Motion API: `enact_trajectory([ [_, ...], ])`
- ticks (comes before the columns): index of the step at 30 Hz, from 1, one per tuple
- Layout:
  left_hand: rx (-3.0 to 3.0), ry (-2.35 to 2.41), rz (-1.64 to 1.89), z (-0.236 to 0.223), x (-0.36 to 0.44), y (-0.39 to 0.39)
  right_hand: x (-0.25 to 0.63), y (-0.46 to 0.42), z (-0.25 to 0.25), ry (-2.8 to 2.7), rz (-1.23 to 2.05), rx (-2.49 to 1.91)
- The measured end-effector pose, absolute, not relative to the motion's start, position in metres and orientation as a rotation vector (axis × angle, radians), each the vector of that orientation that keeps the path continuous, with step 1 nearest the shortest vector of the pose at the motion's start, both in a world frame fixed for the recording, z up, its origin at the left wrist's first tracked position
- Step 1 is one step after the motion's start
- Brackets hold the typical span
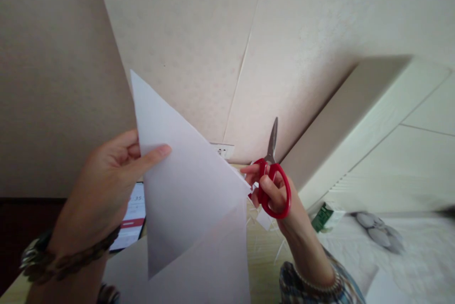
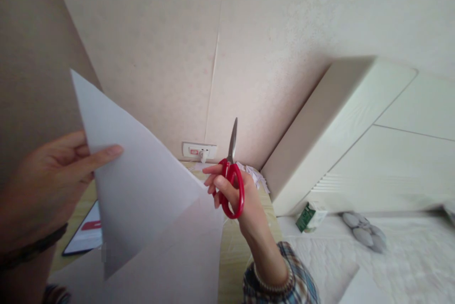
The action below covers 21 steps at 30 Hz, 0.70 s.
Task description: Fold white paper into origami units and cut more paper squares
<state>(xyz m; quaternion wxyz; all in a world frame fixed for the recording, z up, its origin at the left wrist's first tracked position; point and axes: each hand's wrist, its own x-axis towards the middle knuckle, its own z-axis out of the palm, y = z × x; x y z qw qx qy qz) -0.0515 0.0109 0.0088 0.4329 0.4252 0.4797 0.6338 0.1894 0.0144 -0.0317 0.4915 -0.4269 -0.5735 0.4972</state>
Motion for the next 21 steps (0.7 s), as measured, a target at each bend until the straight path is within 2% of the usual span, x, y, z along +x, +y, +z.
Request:
enact_trajectory([
  [8,1.130,1.200,1.527,0.006,-0.047,0.012,0.172,0.006,-0.009,-1.390,1.166,-1.121],
  [12,1.164,1.204,1.465,0.008,-0.052,0.014,0.172,0.008,-0.015,-1.300,0.992,-1.103],
  [16,1.262,1.166,1.251,0.006,-0.058,0.016,0.170,0.011,-0.024,-1.184,0.861,-1.052],
  [21,1.255,1.214,1.149,0.009,-0.059,0.014,0.172,0.013,-0.027,-1.175,0.888,-1.023],
])
